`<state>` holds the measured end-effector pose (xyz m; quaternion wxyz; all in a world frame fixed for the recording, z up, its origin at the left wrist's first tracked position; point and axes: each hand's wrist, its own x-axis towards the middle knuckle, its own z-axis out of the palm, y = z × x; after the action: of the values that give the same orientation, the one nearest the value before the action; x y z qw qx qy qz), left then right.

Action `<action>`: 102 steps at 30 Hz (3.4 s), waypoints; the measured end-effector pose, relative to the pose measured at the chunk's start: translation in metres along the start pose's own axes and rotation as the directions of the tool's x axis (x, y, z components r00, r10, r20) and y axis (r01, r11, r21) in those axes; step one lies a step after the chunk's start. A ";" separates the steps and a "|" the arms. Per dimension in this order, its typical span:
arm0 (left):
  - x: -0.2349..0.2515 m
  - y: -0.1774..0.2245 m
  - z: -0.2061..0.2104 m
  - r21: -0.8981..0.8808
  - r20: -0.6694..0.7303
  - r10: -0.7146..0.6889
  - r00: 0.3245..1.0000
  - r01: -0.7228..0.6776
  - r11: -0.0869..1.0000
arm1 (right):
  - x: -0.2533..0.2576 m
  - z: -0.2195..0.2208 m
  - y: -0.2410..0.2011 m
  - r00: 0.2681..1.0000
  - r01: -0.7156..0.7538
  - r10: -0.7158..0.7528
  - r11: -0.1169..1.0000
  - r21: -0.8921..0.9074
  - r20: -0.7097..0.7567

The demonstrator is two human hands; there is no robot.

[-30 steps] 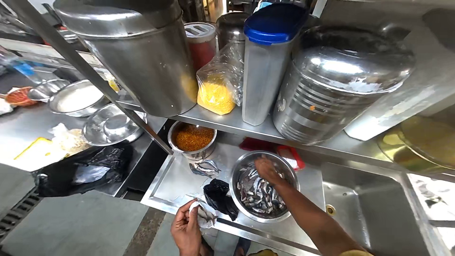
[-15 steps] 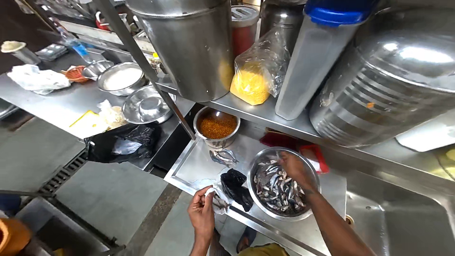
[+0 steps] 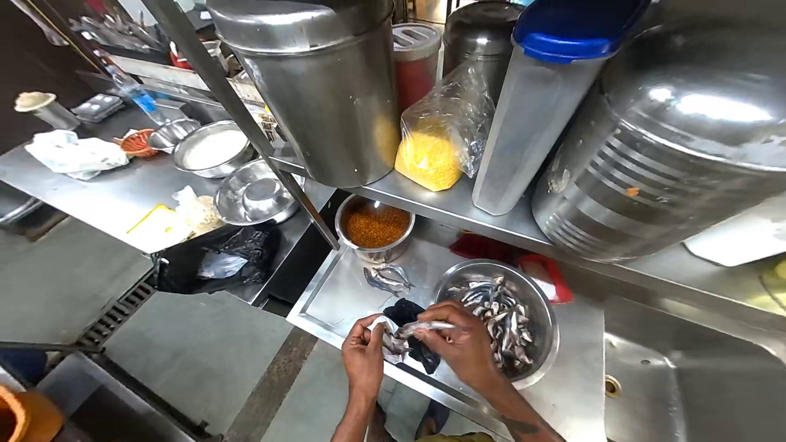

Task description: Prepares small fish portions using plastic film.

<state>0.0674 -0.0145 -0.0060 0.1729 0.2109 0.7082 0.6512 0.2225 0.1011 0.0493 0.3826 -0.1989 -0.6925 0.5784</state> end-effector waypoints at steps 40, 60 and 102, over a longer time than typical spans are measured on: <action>-0.009 -0.001 -0.011 -0.105 -0.045 0.094 0.995 -0.098 0.990 | 0.000 -0.058 0.173 0.555 -0.210 0.829 0.060 -0.976 -0.068; -0.006 -0.002 -0.015 -0.101 -0.008 0.036 0.999 -0.036 0.994 | -0.041 -0.143 0.074 0.884 -0.428 0.245 0.768 -0.476 -0.398; -0.006 -0.008 -0.024 -0.104 0.032 -0.031 0.999 0.034 0.994 | -0.023 0.040 0.041 0.902 0.210 0.033 0.837 -0.506 0.430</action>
<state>0.0598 -0.0385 -0.0123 0.2047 0.1999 0.6738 0.6813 0.1993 0.0689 0.0015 0.1791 -0.1357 -0.9016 0.3697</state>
